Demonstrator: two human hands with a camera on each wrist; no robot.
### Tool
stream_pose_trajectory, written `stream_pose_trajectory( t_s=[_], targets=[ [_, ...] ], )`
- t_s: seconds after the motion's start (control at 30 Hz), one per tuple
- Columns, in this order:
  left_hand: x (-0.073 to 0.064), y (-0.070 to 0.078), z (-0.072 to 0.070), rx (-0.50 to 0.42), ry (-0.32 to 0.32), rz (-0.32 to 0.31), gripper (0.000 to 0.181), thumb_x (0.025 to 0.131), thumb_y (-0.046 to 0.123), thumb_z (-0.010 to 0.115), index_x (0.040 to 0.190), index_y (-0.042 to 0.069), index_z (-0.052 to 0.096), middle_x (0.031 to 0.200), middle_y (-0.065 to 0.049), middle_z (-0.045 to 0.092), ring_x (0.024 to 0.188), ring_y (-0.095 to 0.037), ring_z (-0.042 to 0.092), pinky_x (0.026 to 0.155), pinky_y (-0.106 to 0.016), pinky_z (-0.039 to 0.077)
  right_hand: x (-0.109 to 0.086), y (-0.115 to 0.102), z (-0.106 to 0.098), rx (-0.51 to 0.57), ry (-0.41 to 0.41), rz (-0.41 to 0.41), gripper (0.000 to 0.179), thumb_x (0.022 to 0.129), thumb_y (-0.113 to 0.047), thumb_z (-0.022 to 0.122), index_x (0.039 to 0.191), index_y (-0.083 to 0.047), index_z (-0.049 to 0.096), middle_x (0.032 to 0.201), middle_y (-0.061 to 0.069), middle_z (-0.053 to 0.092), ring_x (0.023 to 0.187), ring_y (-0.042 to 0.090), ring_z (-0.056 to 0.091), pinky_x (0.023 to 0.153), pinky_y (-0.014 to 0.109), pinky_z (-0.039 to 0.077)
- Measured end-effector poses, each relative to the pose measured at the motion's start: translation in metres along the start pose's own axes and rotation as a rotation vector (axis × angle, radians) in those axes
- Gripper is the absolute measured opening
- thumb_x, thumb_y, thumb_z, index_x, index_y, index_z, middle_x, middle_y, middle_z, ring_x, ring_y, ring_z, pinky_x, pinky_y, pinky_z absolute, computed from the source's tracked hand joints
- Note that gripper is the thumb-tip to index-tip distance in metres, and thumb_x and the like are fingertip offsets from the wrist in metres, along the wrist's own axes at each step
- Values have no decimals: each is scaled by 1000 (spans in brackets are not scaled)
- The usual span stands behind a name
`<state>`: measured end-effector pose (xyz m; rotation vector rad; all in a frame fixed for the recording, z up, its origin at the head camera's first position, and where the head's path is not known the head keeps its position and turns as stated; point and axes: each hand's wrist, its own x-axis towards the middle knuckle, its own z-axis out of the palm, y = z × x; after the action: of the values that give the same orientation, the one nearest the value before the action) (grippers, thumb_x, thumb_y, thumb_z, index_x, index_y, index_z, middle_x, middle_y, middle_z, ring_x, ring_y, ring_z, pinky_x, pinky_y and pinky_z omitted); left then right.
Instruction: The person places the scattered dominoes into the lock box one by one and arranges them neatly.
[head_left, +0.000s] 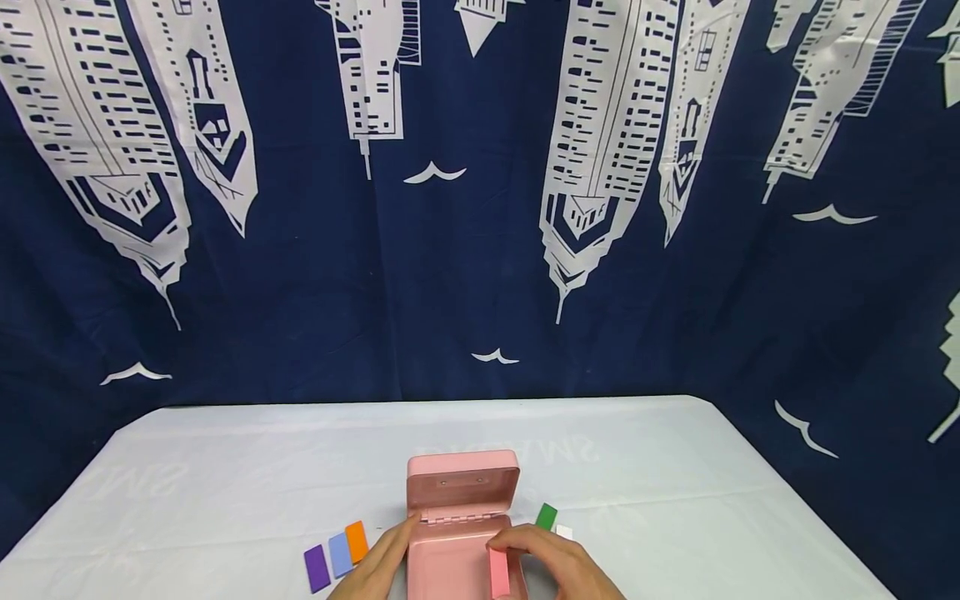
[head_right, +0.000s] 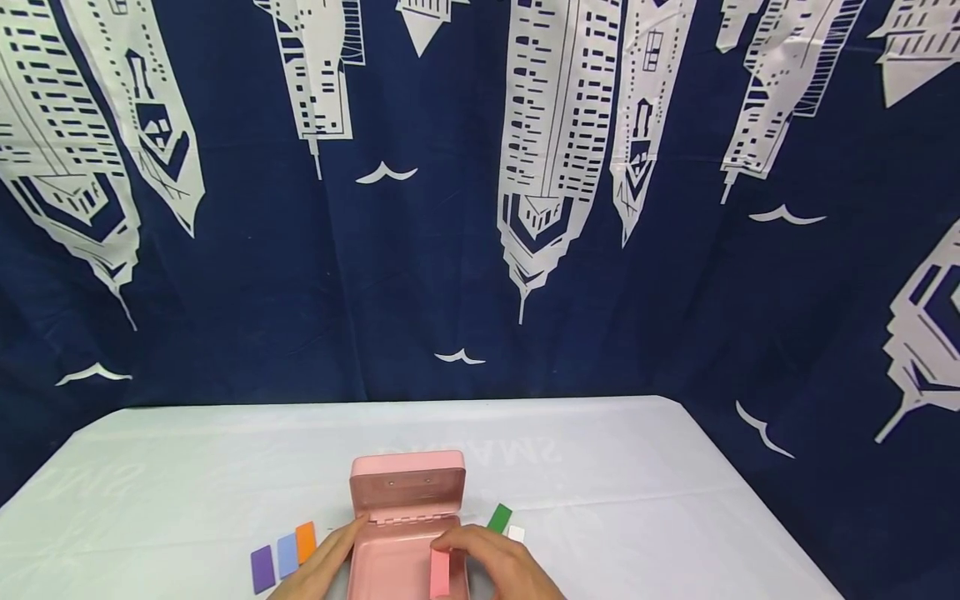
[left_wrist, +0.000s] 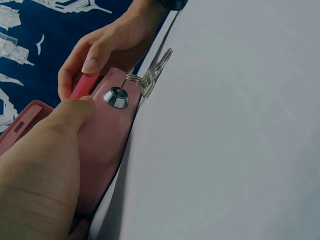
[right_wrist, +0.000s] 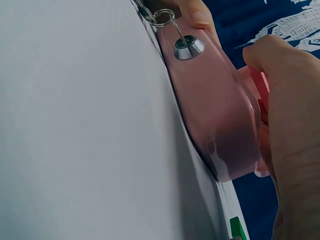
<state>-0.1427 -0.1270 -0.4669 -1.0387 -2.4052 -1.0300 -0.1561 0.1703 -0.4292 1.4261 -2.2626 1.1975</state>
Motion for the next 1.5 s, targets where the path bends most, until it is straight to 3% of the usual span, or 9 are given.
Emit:
stream_pose_trajectory(
  t_s=[0.1,0.33,0.57,0.8,0.9,1.1,1.3,1.5],
  targets=[
    [0,0,0,6,10,22,91,89,56,61,153,3,22,137,-23,47,123,-25,51,91,-40,52,2,0,2,-22,1,-38,61,81,-27,80,133,-13,52,125,-2,60,107,12,59,92,32,51],
    [0,-1,0,6,27,48,94,88,57,62,152,0,22,136,-23,47,123,-26,51,90,-40,52,7,1,6,-77,12,-39,58,82,-29,80,132,-17,52,121,-5,60,99,8,58,84,26,52],
    [-1,1,-1,16,-6,-19,95,86,58,65,149,-2,26,137,-24,47,121,-25,53,90,-39,52,14,1,12,-130,48,-114,51,85,-28,77,129,-13,55,121,-3,60,101,8,58,85,21,50],
    [0,7,-5,-19,-54,-108,98,82,50,73,150,-3,26,139,-21,46,120,-30,54,90,-42,52,24,-13,17,-152,39,46,44,88,-32,74,126,-17,59,104,-13,59,83,2,55,70,14,49],
    [1,10,-8,-62,-82,-150,98,81,46,75,151,0,24,141,-21,44,120,-32,52,91,-44,52,29,-15,19,-216,34,36,41,89,-35,73,124,-18,59,107,-13,60,85,2,56,72,11,47],
    [1,14,-7,-66,-106,-191,99,82,50,73,153,4,22,146,-21,41,120,-32,53,90,-44,52,34,-15,22,-310,29,16,41,90,-39,70,123,-19,60,115,-14,61,95,5,59,83,14,47],
    [0,15,-6,-53,-92,-198,98,83,51,72,154,8,23,147,-19,41,121,-31,52,91,-43,52,39,-18,24,-318,-19,66,41,90,-44,68,124,-23,60,116,-18,61,100,3,59,85,26,52],
    [-2,17,-5,1,-62,-186,96,83,54,70,155,9,25,145,-19,43,120,-31,54,90,-41,53,47,-20,26,-378,-73,26,42,91,-49,64,125,-23,60,117,-15,62,105,2,59,87,29,52]
  ],
)
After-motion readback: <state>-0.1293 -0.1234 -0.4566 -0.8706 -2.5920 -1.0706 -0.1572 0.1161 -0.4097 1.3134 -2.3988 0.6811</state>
